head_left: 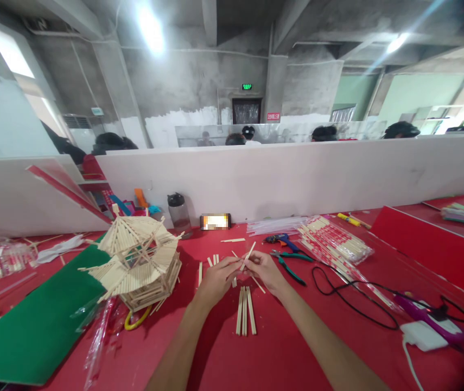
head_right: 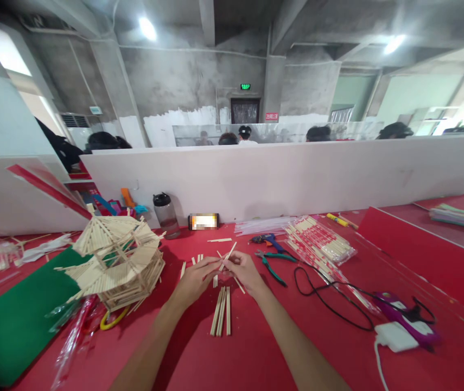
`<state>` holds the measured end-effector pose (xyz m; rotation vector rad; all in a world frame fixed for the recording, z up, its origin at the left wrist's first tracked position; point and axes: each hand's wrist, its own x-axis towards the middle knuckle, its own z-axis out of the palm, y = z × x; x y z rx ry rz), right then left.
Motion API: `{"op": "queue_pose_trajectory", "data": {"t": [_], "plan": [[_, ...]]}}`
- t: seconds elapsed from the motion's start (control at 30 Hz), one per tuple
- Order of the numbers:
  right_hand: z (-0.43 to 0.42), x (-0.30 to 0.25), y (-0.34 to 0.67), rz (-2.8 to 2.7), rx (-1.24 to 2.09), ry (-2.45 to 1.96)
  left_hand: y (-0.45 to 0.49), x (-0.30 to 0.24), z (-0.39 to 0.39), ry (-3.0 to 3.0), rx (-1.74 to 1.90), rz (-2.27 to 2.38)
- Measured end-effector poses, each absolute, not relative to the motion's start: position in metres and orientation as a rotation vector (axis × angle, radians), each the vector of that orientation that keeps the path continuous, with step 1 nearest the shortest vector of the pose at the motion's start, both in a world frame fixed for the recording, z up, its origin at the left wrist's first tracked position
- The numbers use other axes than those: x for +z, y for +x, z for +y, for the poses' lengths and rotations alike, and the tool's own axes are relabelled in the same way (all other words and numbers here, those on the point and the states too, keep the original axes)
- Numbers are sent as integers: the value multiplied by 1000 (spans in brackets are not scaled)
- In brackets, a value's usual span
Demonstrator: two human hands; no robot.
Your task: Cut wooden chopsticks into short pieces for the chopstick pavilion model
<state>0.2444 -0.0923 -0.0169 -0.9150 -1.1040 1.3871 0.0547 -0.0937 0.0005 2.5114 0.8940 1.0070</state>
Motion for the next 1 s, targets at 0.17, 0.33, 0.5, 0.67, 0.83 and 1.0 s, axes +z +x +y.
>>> {"op": "queue_pose_trajectory", "data": {"t": [0.17, 0.33, 0.5, 0.67, 0.83, 1.0], "plan": [[-92, -19, 245, -1100, 1379, -910, 55, -3, -92, 2518, 991, 905], [-91, -19, 245, -1093, 1372, -906, 56, -6, -92, 2509, 975, 954], [-90, -19, 246, -1095, 1345, -910, 60, -2, -96, 2433, 995, 1048], [-91, -18, 245, -1127, 1308, -899, 64, 2, -98, 2347, 1036, 1079], [-89, -19, 244, -1180, 1300, -880, 69, 2, -98, 2248, 1063, 1078], [-88, -20, 243, -1186, 1293, -886, 73, -4, -95, 2120, 1108, 1108]]}}
